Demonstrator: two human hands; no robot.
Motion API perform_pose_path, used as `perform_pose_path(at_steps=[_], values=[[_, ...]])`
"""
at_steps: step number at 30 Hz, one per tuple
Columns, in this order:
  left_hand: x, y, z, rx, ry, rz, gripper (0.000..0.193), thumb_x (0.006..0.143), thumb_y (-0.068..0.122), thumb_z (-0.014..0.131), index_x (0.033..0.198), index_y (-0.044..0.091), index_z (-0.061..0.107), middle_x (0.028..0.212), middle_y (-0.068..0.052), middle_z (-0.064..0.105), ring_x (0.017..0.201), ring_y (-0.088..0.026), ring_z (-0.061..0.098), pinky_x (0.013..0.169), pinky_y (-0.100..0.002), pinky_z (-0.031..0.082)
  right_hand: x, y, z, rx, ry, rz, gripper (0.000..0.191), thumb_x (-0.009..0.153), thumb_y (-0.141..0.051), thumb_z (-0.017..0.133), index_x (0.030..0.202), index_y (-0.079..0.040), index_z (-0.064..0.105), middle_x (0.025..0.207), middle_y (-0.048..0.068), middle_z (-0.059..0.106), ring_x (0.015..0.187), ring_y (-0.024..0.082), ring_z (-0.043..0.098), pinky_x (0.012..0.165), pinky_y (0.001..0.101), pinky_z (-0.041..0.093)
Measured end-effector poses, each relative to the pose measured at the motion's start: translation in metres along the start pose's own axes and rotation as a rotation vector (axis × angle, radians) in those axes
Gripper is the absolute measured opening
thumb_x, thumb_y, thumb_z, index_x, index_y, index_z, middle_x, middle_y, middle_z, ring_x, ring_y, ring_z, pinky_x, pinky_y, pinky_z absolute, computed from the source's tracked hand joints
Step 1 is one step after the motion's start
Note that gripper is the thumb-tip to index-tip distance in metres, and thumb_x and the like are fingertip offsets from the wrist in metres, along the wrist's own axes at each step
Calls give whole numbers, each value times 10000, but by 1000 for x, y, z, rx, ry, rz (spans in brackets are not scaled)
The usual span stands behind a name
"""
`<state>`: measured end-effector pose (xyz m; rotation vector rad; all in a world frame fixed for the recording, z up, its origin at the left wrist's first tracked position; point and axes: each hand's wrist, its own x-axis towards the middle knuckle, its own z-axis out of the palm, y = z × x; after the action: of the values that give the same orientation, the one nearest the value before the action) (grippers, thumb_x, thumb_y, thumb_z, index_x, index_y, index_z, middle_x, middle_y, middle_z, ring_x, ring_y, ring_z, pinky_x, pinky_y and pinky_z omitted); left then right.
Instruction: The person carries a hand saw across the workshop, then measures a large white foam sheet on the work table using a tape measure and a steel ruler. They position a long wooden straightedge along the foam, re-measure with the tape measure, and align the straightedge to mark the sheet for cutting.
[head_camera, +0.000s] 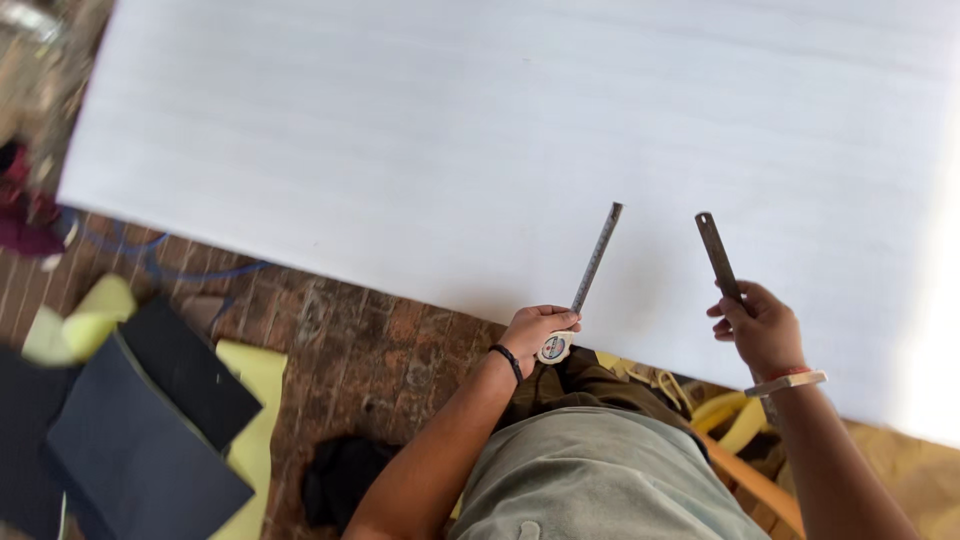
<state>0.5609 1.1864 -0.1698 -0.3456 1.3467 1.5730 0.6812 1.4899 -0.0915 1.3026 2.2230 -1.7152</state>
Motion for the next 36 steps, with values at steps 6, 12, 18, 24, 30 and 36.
perform_pose_path(at_steps=[6, 12, 18, 24, 30, 36], values=[[23, -43, 106, 46, -301, -221, 174, 959, 174, 707, 1026, 14, 719, 898, -87, 720, 742, -182, 697, 588, -370, 619, -108, 78, -100, 34, 305, 164, 274, 1018, -83, 612, 1277, -38, 690, 897, 114, 740, 679, 152, 617, 615, 324, 514], [16, -87, 187, 275, -328, -296, 184, 1006, 208, 632, 1072, 36, 644, 905, -82, 703, 768, -195, 692, 604, -379, 624, -161, 147, -171, 190, 487, 170, 274, 1027, -87, 605, 1287, -30, 670, 888, 91, 723, 705, 133, 651, 636, 311, 542], [29, -141, 291, 493, -362, -472, 212, 1060, 205, 511, 1155, 25, 572, 927, -111, 708, 806, -209, 723, 645, -388, 633, -153, 206, -258, 105, 509, 272, 274, 1041, -106, 594, 1302, -61, 663, 948, 83, 732, 752, 119, 666, 680, 302, 567], [37, -208, 395, 437, -318, -579, 252, 1076, 202, 474, 1200, -7, 541, 959, -152, 709, 818, -237, 710, 685, -376, 624, -111, 248, -311, 11, 444, 304, 276, 1026, -126, 635, 1279, -41, 702, 935, 71, 758, 741, 139, 658, 702, 297, 527], [36, -234, 424, 187, -183, -499, 201, 1066, 169, 479, 1214, 55, 553, 983, -121, 692, 850, -209, 695, 725, -375, 601, -92, 250, -310, 53, 284, 265, 337, 996, -140, 640, 1326, -87, 676, 937, 82, 771, 789, 128, 679, 724, 294, 559], [31, -242, 435, 140, -121, -411, 219, 1077, 207, 490, 1183, 43, 591, 987, -97, 720, 862, -176, 709, 720, -344, 606, -93, 238, -316, -105, 168, 248, 352, 993, -174, 615, 1341, -131, 650, 1005, 61, 781, 901, 132, 735, 771, 325, 607]])
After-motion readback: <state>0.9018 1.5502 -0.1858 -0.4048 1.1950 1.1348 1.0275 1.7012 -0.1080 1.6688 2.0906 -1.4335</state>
